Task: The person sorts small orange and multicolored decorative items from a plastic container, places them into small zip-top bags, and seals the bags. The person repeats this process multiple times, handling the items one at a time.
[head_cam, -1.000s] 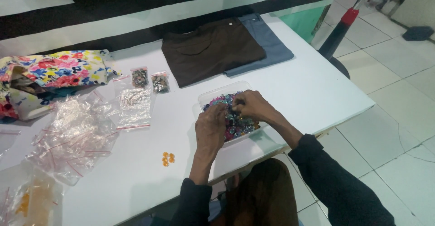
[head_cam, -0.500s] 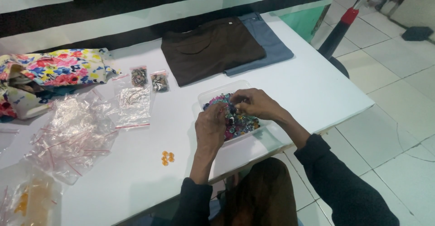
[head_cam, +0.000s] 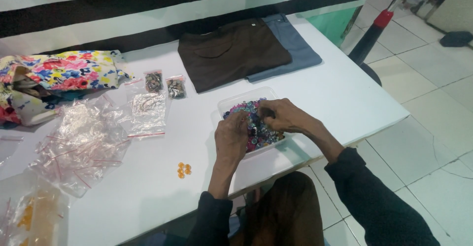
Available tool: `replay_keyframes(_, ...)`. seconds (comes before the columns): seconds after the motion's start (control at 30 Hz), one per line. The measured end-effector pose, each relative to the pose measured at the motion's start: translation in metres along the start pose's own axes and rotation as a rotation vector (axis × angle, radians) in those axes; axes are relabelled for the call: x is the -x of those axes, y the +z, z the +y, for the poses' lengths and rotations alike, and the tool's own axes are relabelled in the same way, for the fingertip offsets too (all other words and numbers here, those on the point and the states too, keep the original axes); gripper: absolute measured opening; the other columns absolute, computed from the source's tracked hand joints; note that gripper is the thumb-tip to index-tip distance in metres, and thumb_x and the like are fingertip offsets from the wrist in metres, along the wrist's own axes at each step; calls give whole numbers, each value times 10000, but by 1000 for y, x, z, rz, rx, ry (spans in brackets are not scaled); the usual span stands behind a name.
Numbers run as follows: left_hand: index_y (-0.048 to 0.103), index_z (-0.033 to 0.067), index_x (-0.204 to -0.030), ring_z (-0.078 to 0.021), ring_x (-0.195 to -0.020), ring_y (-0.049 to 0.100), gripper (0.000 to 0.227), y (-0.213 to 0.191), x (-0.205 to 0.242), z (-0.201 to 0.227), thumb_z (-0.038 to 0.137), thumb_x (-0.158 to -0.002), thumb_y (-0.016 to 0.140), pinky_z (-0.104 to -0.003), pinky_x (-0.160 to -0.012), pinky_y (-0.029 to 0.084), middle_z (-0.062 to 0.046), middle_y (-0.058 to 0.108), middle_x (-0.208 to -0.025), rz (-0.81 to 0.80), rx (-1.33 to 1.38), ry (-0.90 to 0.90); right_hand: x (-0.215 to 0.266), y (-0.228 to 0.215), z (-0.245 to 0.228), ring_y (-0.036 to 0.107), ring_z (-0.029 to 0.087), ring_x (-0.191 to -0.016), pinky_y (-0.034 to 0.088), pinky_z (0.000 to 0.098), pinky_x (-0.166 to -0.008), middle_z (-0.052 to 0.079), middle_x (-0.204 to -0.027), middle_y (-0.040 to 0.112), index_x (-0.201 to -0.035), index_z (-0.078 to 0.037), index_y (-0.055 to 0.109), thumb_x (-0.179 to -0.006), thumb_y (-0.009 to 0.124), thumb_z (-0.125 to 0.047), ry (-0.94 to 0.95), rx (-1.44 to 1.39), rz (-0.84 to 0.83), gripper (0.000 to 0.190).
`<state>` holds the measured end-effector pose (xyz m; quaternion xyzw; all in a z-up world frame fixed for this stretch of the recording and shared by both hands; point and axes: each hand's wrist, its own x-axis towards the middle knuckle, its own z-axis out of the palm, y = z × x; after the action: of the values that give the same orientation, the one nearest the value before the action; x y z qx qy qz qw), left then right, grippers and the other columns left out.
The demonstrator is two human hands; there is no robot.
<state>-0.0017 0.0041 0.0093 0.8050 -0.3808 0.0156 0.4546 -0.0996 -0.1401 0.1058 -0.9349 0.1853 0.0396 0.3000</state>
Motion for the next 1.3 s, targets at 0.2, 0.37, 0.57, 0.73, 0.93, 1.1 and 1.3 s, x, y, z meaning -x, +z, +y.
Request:
replay_keyframes(0.2, 712, 162, -1150, -268, -1014, 739, 197, 1, -1, 1, 85, -970, 690, -373, -919, 568, -56, 760, -1142, -14, -47, 29, -4, 4, 8, 723, 361, -1067, 565, 472, -933, 138, -1116, 774, -1140, -197, 806, -909, 632, -172, -5, 217, -300, 291)
replay_keyframes(0.37, 716, 160, -1151, -282, -1005, 731, 188, -5, -1, 8, 94, -980, 676, -373, -895, 573, -52, 754, -1116, -25, -60, 29, -40, 30, 37, 732, 274, -788, 596, 365, -703, 98, -917, 777, -1101, -266, 826, -896, 691, -264, 9, 303, -358, 246)
replay_keyframes(0.57, 722, 160, -1150, -285, -1006, 729, 191, -5, -1, 7, 92, -978, 678, -373, -891, 577, -58, 753, -1117, -19, -59, 36, -47, 40, 44, 722, 243, -599, 558, 327, -505, 133, -785, 757, -1117, -188, 812, -890, 701, -258, 9, 323, -370, 262)
replay_keyframes(0.73, 732, 118, -1125, -323, -937, 742, 199, -18, 1, 19, 49, -938, 721, -407, -889, 576, -101, 762, -1001, -17, 85, 53, -12, 6, 20, 701, 376, -746, 578, 515, -728, 254, -857, 752, -1088, -45, 812, -897, 714, -184, -61, -86, -233, 255)
replay_keyframes(0.93, 772, 166, -1060, -361, -862, 749, 171, -28, 0, 25, 114, -898, 777, -448, -821, 601, -101, 776, -894, -27, 238, 64, -17, 12, 33, 660, 184, -660, 593, 276, -568, 134, -708, 659, -1018, 45, 787, -888, 773, -168, -40, -649, -40, 251)
replay_keyframes(1.1, 813, 220, -1019, -336, -833, 747, 183, -27, 0, 23, 138, -857, 799, -420, -750, 592, -75, 782, -835, -70, 241, 19, -21, 18, 34, 674, 191, -537, 601, 291, -547, 155, -624, 673, -992, 45, 790, -909, 748, -136, -2, -688, -41, 203)
replay_keyframes(1.3, 813, 197, -1014, -314, -854, 735, 190, -25, 1, 23, 117, -841, 818, -398, -775, 604, -74, 784, -872, -50, 236, 41, -12, 12, 26, 707, 150, -538, 593, 242, -550, 134, -640, 722, -951, 38, 782, -976, 676, -251, 41, -825, -106, 309)
